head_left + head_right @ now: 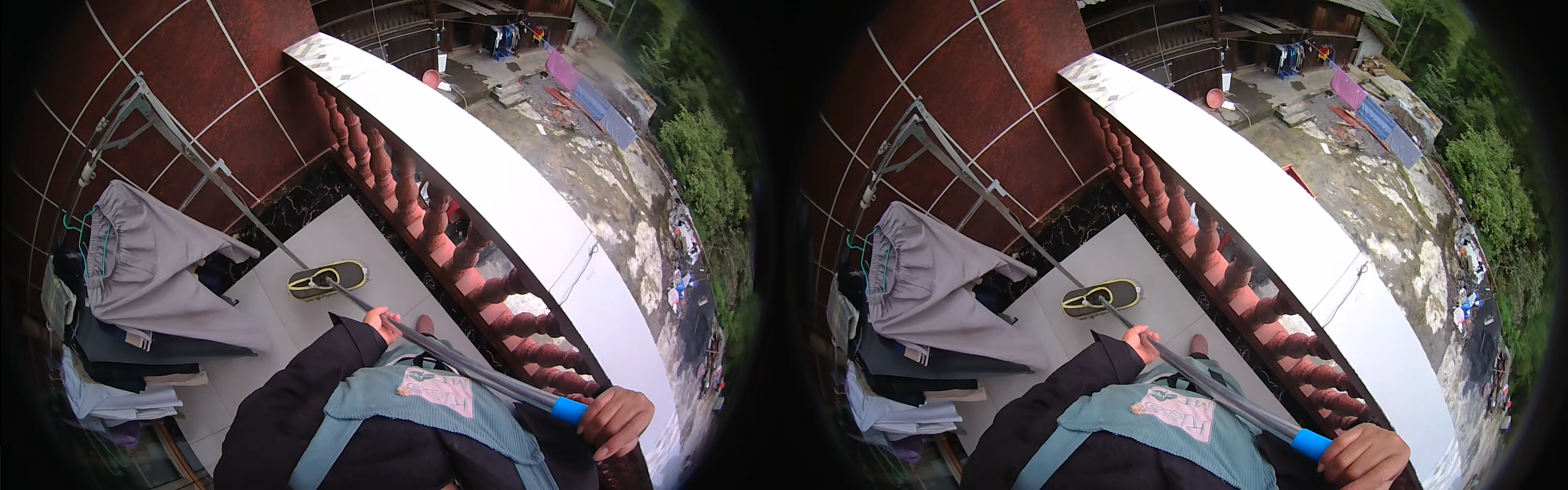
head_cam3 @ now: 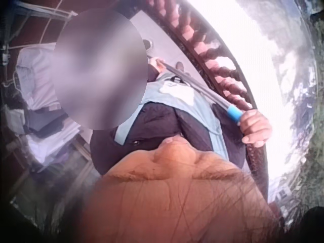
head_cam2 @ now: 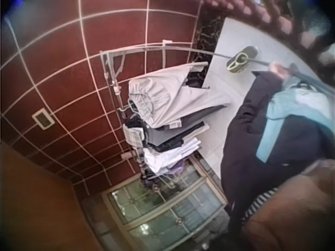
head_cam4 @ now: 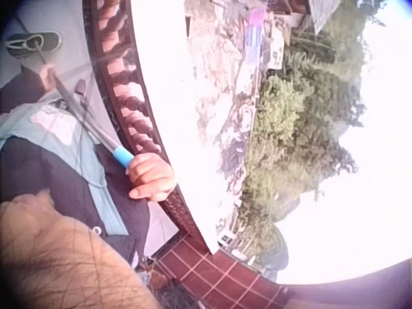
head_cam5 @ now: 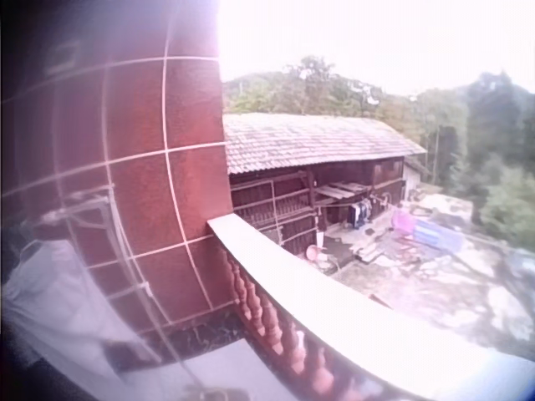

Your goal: The person mops a tiled balcony floor using a flat mop. They briefly move a wooden rocking chair and a small stool to clear the area, then continue mopping the entire floor surface.

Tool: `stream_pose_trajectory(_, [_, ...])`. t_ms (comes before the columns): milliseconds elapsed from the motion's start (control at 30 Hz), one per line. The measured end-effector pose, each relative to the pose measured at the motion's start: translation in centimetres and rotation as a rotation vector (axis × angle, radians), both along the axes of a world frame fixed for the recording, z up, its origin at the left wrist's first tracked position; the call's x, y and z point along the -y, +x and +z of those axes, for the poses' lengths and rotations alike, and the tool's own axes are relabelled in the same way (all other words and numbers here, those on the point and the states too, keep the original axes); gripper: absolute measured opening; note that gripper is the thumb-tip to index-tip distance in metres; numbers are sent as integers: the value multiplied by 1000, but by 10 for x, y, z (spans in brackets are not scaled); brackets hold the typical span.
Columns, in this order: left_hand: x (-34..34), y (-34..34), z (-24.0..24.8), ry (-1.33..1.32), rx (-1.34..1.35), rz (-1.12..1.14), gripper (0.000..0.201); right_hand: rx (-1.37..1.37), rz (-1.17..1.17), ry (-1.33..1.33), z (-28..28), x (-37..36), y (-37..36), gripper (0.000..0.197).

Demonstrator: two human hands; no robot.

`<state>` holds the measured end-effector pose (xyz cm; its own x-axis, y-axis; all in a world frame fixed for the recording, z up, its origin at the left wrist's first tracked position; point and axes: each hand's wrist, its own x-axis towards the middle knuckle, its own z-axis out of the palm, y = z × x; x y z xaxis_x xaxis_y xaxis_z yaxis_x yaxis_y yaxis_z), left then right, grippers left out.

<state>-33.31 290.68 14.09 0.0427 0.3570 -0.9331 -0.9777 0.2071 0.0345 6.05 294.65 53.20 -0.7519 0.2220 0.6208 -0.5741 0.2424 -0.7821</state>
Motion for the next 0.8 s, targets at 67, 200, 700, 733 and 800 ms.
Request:
stream_pose_trajectory(67, [-31,-15,12,15,-36,34,17,13,220,91,9,-59,-16,16])
stream_pose_trajectory(200, [-92,-44,8,69,-10,111,13,7,181,93,20,-116,-55,20])
stream_pose_trajectory(700, [-293,-253,-25,138,70,253,24,-21,291,45,-2,-323,-325,21])
stream_pose_trajectory(733, [-299,-277,-32,164,69,275,25,-18,331,52,-3,-337,-349,21])
stream_pose_trajectory(800, [-328,-310,-22,214,84,319,24,33,366,77,1,-363,-395,21])
